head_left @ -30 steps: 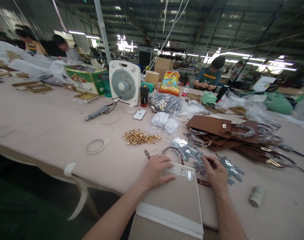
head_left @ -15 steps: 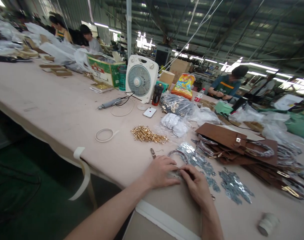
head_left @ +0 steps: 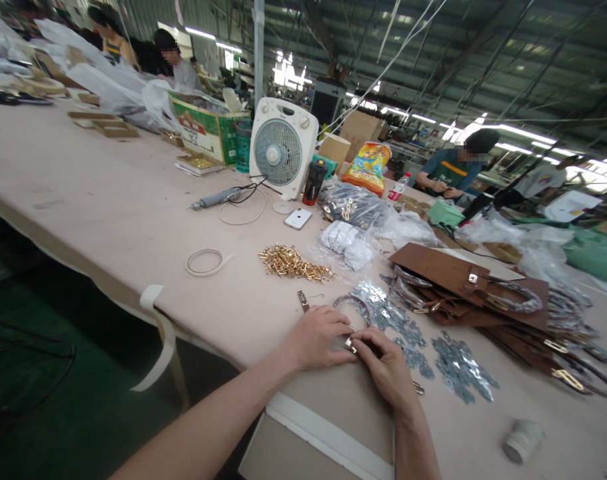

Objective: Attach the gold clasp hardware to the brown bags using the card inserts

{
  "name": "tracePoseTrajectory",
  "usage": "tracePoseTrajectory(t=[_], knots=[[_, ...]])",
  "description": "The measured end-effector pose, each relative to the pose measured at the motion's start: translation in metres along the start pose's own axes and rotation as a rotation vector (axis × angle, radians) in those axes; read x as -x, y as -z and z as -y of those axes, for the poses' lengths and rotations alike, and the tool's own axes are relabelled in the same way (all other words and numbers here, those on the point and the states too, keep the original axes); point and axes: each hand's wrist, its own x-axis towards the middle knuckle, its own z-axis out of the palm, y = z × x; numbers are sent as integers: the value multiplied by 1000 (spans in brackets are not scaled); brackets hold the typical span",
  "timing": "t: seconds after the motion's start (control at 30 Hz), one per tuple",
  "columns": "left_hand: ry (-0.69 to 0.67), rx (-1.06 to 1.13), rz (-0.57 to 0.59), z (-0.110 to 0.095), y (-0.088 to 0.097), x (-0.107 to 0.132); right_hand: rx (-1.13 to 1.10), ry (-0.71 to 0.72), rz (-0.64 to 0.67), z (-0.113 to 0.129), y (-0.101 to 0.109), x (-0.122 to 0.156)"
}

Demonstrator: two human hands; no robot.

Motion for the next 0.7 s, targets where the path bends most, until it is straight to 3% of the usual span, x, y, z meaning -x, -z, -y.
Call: tracePoseTrajectory(t=[0.5, 0.7], knots=[[5, 8, -20, -1, -2, 0, 74, 48, -1, 1, -4, -2], [8, 8, -16, -4, 3, -2, 130, 70, -96, -5, -12, 1]])
